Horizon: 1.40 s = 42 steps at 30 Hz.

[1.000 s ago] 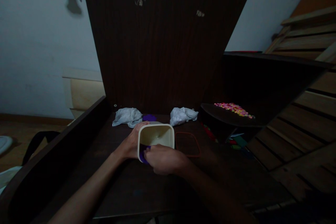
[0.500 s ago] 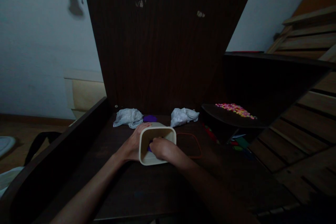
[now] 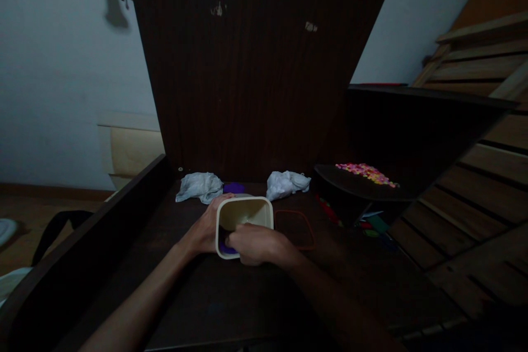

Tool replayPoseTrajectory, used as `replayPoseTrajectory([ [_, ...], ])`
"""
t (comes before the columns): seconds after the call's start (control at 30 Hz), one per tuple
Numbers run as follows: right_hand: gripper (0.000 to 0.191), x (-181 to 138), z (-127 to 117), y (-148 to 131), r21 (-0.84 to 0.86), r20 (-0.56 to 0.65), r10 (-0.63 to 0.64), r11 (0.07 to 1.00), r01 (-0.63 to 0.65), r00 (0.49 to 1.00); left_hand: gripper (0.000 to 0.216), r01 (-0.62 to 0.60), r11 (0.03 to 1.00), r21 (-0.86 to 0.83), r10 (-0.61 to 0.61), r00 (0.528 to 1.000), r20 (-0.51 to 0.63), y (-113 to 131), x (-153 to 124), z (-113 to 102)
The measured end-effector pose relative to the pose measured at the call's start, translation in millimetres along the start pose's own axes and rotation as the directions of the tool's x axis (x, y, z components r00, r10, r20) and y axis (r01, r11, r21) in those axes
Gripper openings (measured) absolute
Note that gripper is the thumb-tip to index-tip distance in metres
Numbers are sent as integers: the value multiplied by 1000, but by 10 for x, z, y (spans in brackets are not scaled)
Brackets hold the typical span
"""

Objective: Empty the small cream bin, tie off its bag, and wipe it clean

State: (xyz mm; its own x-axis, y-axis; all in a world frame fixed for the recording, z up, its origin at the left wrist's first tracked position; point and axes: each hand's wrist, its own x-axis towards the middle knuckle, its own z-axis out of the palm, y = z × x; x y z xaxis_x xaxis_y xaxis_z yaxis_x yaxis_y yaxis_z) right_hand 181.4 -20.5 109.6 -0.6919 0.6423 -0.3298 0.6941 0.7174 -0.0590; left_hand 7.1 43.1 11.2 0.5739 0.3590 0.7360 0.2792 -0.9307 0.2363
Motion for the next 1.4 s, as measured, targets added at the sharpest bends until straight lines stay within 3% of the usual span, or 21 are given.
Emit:
replayPoseTrajectory([
  [0.1,35,-293,-20,-31,24,32,12,1000,-13,999,112,45,998,-36,-45,999,1,3,3,-4],
  [0.23,38,-513,66,-74,65,-70,80,995,-75,994,107,26,1000,-8,-26,1000,-9,-27,-5,-2],
  [0.33,39,-511,145,-102,53,-123,90,995,-84,988,103,12,1000,22,-12,1000,-13,-55,-7,-19],
  [0.53,45,-382,193,-106,-72,-161,93,992,-106,983,117,7,1000,27,-7,1000,-5,-51,21,-85],
  [0.63,42,-361,202,-88,-71,-185,99,991,-113,978,118,57,997,50,-57,998,-6,-44,21,-110],
  [0.77,35,-318,258,-38,71,-308,164,986,-149,937,106,152,985,83,-147,987,-63,-42,-3,-120],
  [0.9,33,-203,304,6,302,-394,303,934,-190,868,91,120,984,135,-101,985,-138,4,-18,-51],
  [1.1,28,-9,269,-104,560,-387,473,802,-206,791,110,107,985,132,-86,984,-153,68,-9,173],
  [1.27,33,16,318,-215,565,-443,387,821,-83,809,104,151,979,137,-127,977,-169,-9,-56,234],
  [1.4,39,-112,317,-133,463,-391,216,886,-12,895,110,119,989,87,-108,987,-121,-45,-78,144],
])
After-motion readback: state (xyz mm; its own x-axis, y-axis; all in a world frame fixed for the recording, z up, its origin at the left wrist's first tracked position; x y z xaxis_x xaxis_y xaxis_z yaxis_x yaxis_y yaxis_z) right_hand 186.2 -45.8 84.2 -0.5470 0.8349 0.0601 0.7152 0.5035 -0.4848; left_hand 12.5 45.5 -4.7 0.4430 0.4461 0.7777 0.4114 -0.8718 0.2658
